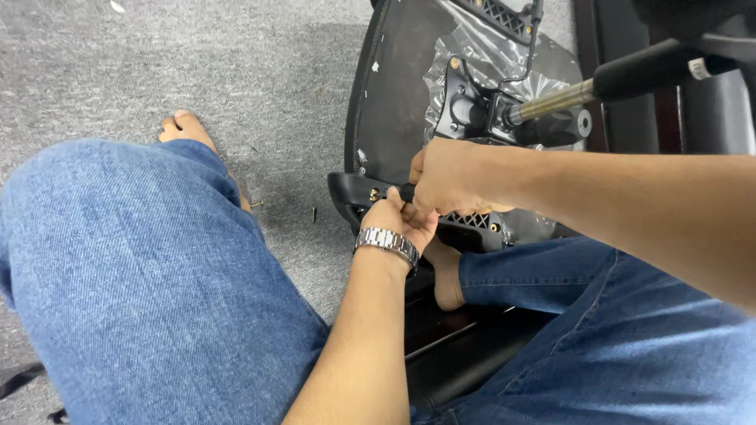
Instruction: The person sits on the floor and uses a screwdriver to tighten screws on the underside of an office chair base. They systematically work around the base, securing the plastic footrest to the metal frame.
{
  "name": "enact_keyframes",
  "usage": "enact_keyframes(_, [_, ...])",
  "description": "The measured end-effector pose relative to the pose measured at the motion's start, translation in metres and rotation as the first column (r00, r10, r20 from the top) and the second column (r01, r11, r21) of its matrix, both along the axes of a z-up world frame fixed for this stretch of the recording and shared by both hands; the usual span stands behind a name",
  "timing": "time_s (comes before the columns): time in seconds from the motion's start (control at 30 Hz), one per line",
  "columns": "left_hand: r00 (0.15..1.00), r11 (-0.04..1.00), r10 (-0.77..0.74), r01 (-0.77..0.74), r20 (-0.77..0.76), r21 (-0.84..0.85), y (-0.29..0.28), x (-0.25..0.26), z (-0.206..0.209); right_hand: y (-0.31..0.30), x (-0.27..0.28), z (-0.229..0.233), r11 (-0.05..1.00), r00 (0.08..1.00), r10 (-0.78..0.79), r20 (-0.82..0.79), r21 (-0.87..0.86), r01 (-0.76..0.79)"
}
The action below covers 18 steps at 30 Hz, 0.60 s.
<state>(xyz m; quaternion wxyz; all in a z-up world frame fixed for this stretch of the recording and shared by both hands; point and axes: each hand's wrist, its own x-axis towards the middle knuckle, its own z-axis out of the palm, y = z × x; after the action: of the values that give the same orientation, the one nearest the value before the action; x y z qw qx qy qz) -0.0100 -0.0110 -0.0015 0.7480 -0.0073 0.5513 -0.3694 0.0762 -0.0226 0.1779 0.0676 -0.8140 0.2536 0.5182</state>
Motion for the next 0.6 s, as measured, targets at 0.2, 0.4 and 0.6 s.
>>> enact_keyframes(0.2, [0.984, 0.966, -0.180, 0.177, -0.004, 0.186, 0.017, 0.005, -0.026, 0.007, 0.010, 0.002, 0.977, 0.976, 0.211, -0.051, -0.028, -0.213])
enact_keyframes(0.4, [0.966, 0.896, -0.256, 0.227, 0.026, 0.382, 0.031, 0.025, -0.054, -0.008, 0.006, 0.000, 0.889, 0.889, 0.450, -0.080, -0.059, -0.455])
enact_keyframes(0.6, [0.974, 0.960, -0.202, 0.176, 0.103, 0.216, 0.042, 0.036, -0.071, -0.011, -0.011, 0.000, 0.825, 0.825, 0.565, -0.011, -0.027, -0.565])
